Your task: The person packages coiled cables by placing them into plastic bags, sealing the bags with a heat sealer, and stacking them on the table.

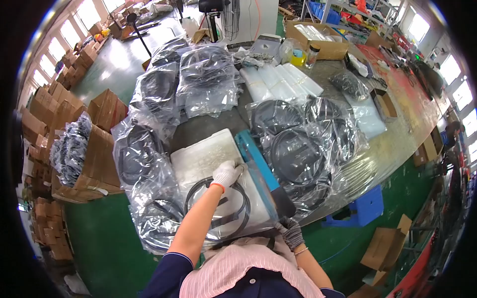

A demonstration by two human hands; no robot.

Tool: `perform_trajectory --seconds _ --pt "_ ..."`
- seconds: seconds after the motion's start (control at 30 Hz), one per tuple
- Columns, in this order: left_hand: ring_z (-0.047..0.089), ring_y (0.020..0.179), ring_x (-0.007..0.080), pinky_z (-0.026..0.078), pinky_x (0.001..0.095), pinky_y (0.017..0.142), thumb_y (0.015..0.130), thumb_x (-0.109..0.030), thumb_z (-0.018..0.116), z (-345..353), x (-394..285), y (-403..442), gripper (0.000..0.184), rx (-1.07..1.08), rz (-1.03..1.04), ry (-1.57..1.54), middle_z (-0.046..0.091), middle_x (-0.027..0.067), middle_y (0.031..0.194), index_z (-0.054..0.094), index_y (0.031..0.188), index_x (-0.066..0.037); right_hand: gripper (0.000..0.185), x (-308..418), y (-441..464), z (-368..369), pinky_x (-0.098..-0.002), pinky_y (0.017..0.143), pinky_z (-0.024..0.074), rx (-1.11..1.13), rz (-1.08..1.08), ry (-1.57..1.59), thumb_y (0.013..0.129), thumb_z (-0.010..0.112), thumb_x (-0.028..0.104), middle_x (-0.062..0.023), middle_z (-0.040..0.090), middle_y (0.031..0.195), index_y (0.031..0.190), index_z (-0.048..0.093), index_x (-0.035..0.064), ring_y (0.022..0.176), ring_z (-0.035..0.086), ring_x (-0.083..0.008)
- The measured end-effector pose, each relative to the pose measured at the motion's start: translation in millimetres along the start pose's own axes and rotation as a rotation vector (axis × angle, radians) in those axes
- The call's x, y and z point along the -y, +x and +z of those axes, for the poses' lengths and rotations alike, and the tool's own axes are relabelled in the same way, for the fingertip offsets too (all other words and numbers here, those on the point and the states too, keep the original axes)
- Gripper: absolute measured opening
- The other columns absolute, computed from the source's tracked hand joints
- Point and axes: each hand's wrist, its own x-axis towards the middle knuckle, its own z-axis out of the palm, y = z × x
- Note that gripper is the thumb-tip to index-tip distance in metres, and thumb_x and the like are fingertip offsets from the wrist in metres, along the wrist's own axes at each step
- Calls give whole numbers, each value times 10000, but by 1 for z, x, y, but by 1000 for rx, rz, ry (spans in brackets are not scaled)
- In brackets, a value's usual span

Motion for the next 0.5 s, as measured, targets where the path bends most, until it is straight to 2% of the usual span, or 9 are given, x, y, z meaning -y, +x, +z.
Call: perform_trajectory --seconds 0.07,0.1,0.17,0.27,0.3,0.33,0.4,0.43,0.5 --pt "686 1014 334 513 437 887 917 -489 593 6 -15 19 410 11 -20 25 732 139 1033 727 1113 -154 249 29 5 -13 -327 767 523 -27 56 114 887 760 182 -105 727 935 1052 704 5 829 632 -123" --pt "689 999 344 520 441 876 923 -478 592 10 -19 27 403 18 -36 42 730 146 1032 728 1115 -151 242 21 16 -21 -333 773 525 -35 23 176 885 758 173 -107 726 938 1052 703 6 831 637 -132" --pt "686 1010 350 524 454 870 909 -458 617 22 -21 47 393 -118 -1 145 724 159 1057 709 1138 -152 230 -8 51 -35 -344 785 528 -47 -39 305 881 754 153 -112 724 942 1051 700 8 837 647 -150" --pt "689 994 350 525 447 865 890 -436 633 19 -29 56 380 -186 -12 182 728 153 1038 706 1128 -148 269 -38 96 -50 -337 794 526 -23 32 109 865 764 135 -103 711 947 1082 656 16 842 650 -181" --pt "689 991 346 524 444 866 891 -435 633 17 -27 57 374 -149 -27 152 729 147 1029 709 1122 -151 286 -44 107 -53 -334 798 525 -12 53 45 860 767 129 -100 707 949 1092 642 19 844 651 -192" --pt "690 989 343 523 441 867 893 -434 632 13 -23 57 368 -113 -43 121 731 142 1020 712 1117 -153 316 -31 109 -56 -339 803 525 -96 1 39 864 765 136 -93 691 978 1125 622 29 859 639 -191" --pt "690 988 335 521 436 870 899 -438 626 1 -20 61 357 -49 -56 68 733 129 1006 718 1104 -161 379 47 100 -67 -349 815 526 -259 -110 23 873 762 151 -78 659 1037 1191 582 50 888 615 -189" --pt "690 990 329 519 434 871 903 -443 621 -5 -17 58 353 -5 -60 50 733 122 1001 721 1098 -166 365 104 88 -66 -348 841 533 -193 -239 235 908 715 134 -77 617 1147 1232 566 56 982 628 -196" --pt "690 994 322 519 434 871 913 -453 607 -7 -15 50 352 42 -88 63 735 112 999 726 1088 -172 526 207 54 -42 -435 1019 448 153 -478 -28 928 657 246 -120 519 1383 1384 484 48 1257 528 -269"
